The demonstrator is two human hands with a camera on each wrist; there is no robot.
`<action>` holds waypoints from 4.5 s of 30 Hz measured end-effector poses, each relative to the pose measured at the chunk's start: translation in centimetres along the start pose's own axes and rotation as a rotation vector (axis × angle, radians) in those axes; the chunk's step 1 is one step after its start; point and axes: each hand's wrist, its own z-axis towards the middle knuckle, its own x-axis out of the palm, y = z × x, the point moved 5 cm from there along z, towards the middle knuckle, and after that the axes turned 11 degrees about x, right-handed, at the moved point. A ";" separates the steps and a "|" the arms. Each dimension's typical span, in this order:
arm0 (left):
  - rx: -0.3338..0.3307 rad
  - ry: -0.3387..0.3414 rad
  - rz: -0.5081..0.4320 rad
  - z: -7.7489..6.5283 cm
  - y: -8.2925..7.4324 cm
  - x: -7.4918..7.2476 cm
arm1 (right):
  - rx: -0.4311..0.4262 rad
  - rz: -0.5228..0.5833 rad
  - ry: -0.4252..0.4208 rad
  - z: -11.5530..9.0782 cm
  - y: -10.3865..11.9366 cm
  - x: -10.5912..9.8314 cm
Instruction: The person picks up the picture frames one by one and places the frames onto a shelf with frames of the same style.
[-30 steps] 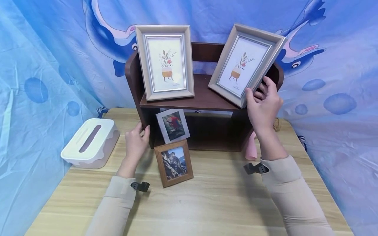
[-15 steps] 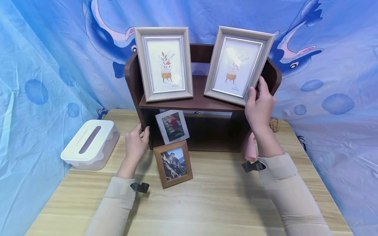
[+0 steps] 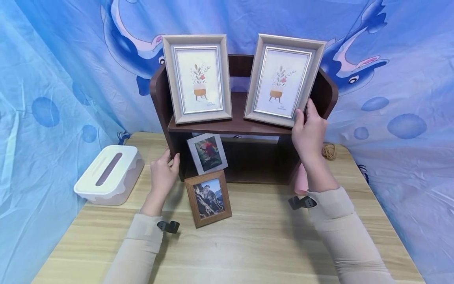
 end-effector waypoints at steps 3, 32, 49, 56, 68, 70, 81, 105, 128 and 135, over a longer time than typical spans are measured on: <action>0.002 -0.007 -0.002 0.0 0.0 0.0 | 0.000 -0.008 0.013 0.0 0.0 0.1; 0.004 -0.017 0.002 -0.2 0.0 0.3 | -0.088 0.288 -0.079 -3.9 -1.5 -5.5; -0.041 -0.030 -0.068 -1.3 0.1 -0.6 | -0.074 0.235 -0.103 -5.6 -7.3 -6.5; -0.085 -0.026 -0.120 -2.4 0.1 -1.1 | -0.027 0.203 -0.041 -6.0 -9.0 -5.8; -0.133 0.000 -0.190 -5.6 0.1 -2.1 | 0.043 0.224 0.017 -6.4 -11.6 -3.8; -0.141 0.022 -0.213 -6.0 0.0 -2.0 | 0.057 0.222 0.022 -6.6 -11.9 -3.5; -0.271 0.117 -0.378 -8.3 -1.0 -1.4 | 0.057 0.240 0.082 -7.7 -9.4 -2.9; -0.571 0.336 -0.639 -11.8 -2.3 0.4 | 0.142 0.177 0.173 -7.8 -15.3 1.5; -0.686 0.364 -0.607 -12.6 -2.8 0.8 | 0.002 0.043 0.165 -8.3 -14.9 1.7; -0.724 0.360 -0.609 -12.7 -2.8 0.8 | 0.016 0.042 0.168 -8.4 -15.0 1.6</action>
